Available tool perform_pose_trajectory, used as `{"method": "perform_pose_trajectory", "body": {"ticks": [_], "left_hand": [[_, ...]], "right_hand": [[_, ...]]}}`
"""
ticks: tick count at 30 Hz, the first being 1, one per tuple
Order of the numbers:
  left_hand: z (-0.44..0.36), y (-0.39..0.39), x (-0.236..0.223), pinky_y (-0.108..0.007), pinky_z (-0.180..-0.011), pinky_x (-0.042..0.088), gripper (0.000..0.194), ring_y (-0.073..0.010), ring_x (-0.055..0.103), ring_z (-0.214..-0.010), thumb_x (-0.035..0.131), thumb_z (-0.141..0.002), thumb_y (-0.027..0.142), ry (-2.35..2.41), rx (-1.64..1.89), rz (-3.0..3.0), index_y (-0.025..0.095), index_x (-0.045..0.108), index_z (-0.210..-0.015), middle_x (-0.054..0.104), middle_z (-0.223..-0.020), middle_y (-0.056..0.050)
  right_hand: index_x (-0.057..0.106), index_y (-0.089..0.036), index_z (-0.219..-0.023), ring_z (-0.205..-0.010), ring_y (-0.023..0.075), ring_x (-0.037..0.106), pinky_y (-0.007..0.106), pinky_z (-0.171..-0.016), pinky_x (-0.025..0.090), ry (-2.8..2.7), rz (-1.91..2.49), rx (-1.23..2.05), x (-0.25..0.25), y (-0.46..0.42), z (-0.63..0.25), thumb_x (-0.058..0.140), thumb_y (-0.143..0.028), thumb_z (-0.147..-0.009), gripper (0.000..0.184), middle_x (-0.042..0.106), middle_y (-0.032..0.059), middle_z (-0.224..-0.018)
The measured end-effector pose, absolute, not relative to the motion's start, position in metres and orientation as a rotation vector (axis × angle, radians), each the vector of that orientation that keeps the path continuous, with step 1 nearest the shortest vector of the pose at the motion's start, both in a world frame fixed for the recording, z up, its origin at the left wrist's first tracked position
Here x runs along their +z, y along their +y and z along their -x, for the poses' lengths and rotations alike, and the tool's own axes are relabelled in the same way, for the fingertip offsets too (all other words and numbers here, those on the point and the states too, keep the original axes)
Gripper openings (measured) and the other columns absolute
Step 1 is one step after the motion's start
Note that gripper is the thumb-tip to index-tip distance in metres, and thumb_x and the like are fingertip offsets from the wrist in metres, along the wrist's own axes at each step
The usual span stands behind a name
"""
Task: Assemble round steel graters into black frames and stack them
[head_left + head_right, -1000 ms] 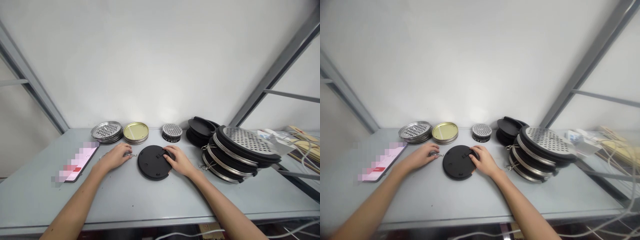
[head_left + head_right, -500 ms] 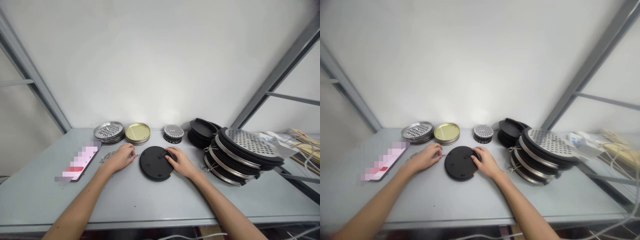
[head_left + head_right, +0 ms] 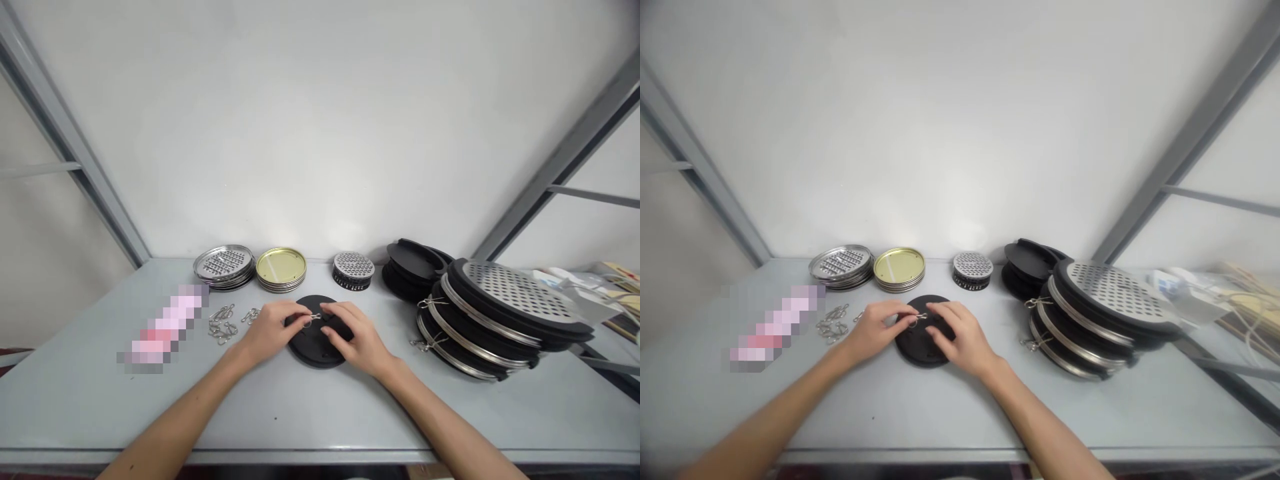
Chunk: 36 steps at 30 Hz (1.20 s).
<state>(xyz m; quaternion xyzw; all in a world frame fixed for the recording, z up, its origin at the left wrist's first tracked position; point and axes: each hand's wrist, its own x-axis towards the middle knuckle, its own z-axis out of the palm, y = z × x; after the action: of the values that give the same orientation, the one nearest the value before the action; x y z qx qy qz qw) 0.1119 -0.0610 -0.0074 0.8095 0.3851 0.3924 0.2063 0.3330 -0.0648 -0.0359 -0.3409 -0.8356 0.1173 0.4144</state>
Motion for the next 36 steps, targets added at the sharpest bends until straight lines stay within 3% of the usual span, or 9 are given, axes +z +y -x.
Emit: {"method": "perform_pose_trajectory", "body": {"ticks": [7,15,22,27,30,33,36], "left_hand": [[-0.128,-0.071,-0.007,-0.027,-0.066,0.054,0.022,-0.0156,0.065,-0.068,0.059,-0.086,0.037,0.996,1.083,-1.811,0.017,0.067,-0.091,0.070,-0.072,-0.003],[-0.126,-0.068,-0.008,-0.030,-0.073,0.053,0.021,-0.0186,0.065,-0.079,0.061,-0.084,0.037,1.038,1.066,-1.886,0.018,0.070,-0.088,0.072,-0.085,-0.005],[-0.123,-0.062,-0.010,-0.028,-0.068,0.053,0.023,-0.0178,0.066,-0.072,0.063,-0.082,0.040,1.114,1.127,-1.782,0.017,0.071,-0.080,0.072,-0.075,-0.003],[-0.126,-0.065,-0.009,-0.027,-0.067,0.051,0.018,-0.0171,0.065,-0.073,0.066,-0.080,0.035,1.002,1.102,-1.759,0.018,0.073,-0.079,0.072,-0.078,-0.004],[-0.130,-0.071,-0.008,-0.027,-0.068,0.050,0.016,-0.0172,0.064,-0.075,0.066,-0.081,0.033,0.954,1.128,-1.834,0.019,0.074,-0.080,0.072,-0.080,-0.004],[-0.129,-0.071,-0.009,-0.028,-0.069,0.051,0.019,-0.0167,0.064,-0.073,0.062,-0.084,0.034,1.037,1.151,-1.957,0.020,0.072,-0.092,0.071,-0.080,-0.004],[-0.122,-0.064,-0.015,-0.035,-0.086,0.049,0.034,-0.0202,0.063,-0.090,0.059,-0.086,0.035,1.121,1.106,-2.262,0.019,0.062,-0.116,0.070,-0.096,-0.006]], "right_hand": [[0.066,-0.025,-0.110,-0.076,0.0192,0.064,0.036,-0.067,0.054,-2.058,0.737,0.134,-0.046,-0.063,-0.334,0.053,-0.019,-0.089,0.025,0.073,0.0066,-0.090],[0.070,-0.024,-0.098,-0.073,0.0179,0.064,0.032,-0.068,0.053,-1.993,0.911,0.481,-0.034,-0.071,-0.329,0.050,-0.028,-0.091,0.021,0.072,0.0054,-0.084],[0.062,-0.023,-0.113,-0.093,0.0193,0.063,0.035,-0.084,0.051,-1.880,0.966,0.625,-0.032,-0.069,-0.332,0.039,-0.028,-0.096,0.029,0.068,0.0069,-0.101],[0.062,-0.022,-0.113,-0.091,0.0196,0.064,0.034,-0.080,0.052,-1.886,0.889,0.750,-0.028,-0.072,-0.327,0.055,-0.031,-0.088,0.027,0.068,0.0075,-0.105],[0.062,-0.022,-0.114,-0.084,0.0185,0.066,0.032,-0.074,0.054,-1.785,0.866,0.973,-0.027,-0.073,-0.322,0.062,-0.034,-0.083,0.033,0.071,0.0058,-0.097],[0.067,-0.020,-0.104,-0.073,0.0179,0.067,0.032,-0.068,0.054,-1.649,0.900,1.124,-0.028,-0.069,-0.321,0.065,-0.037,-0.081,0.030,0.073,0.0047,-0.083],[0.070,-0.017,-0.095,-0.073,0.0201,0.067,0.035,-0.070,0.053,-1.475,1.010,1.064,-0.033,-0.058,-0.325,0.067,-0.040,-0.077,0.030,0.073,0.0067,-0.079]]}}
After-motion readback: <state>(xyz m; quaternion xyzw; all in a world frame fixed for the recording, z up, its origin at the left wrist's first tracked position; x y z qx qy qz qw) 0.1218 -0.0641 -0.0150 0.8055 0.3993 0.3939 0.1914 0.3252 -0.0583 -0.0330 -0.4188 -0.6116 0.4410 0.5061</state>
